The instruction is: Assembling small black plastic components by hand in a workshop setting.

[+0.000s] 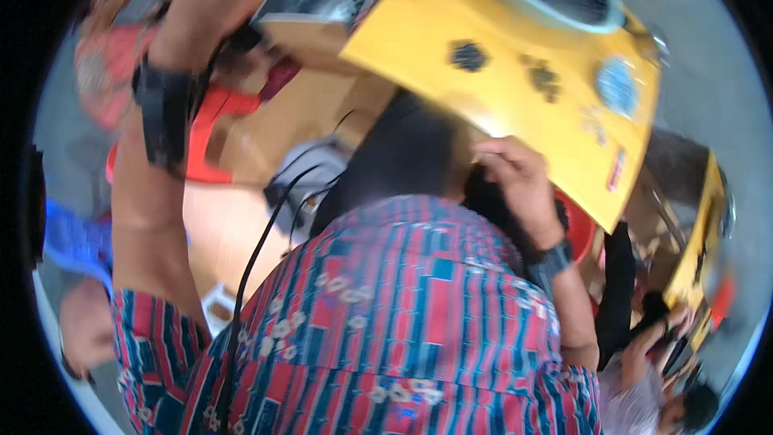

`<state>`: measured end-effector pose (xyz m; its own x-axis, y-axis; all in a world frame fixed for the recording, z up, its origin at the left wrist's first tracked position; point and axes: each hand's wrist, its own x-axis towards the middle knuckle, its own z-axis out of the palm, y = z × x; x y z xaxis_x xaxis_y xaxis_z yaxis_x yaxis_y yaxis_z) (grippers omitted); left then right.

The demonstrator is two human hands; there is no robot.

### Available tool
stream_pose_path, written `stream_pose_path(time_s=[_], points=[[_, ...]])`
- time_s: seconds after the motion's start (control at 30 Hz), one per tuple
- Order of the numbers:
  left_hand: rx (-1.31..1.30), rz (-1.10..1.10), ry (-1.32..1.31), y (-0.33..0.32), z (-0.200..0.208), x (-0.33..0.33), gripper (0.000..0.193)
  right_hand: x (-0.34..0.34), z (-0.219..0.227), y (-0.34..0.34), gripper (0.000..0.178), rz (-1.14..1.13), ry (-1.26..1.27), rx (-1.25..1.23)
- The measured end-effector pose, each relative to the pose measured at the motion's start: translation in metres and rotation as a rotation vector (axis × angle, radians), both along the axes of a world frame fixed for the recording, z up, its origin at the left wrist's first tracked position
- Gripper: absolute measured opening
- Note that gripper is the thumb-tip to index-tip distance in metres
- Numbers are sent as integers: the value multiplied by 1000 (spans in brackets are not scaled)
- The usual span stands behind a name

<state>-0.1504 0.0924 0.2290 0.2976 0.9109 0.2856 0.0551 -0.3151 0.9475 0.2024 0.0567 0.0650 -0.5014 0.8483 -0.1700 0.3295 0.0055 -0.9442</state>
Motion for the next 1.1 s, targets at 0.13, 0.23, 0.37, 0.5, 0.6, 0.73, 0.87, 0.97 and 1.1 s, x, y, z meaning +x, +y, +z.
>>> stream_pose_path(time_s=[0.13, 0.23, 0.37, 0.5, 0.6, 0.73, 0.87, 0.97, 1.1], points=[[-183, -83, -98, 9, -63, 75, 17, 14, -3, 1, 15, -101, 120, -3], [-413, -153, -179, 8, -102, 106, 13, 30, 1, 4, 15, -205, 99, -20], [-532, -219, -226, 12, -153, 161, 9, 73, -5, 7, 16, -402, 40, -1], [-529, -319, -122, 22, -183, 183, 8, 86, -7, 34, 16, -597, -14, 153], [-446, -249, -92, 30, -203, 190, 7, 95, -21, 57, 19, -708, -206, 263], [-532, -205, -171, 34, -212, 190, 9, 99, -28, 71, 20, -779, -293, 281], [-556, -167, -227, 29, -211, 189, 9, 100, -31, 74, 15, -695, -350, 403], [-548, -114, -280, 27, -209, 191, 9, 99, -33, 76, 11, -618, -327, 498], [-533, -117, -263, 25, -205, 191, 10, 94, -26, 74, 8, -580, -386, 512]])
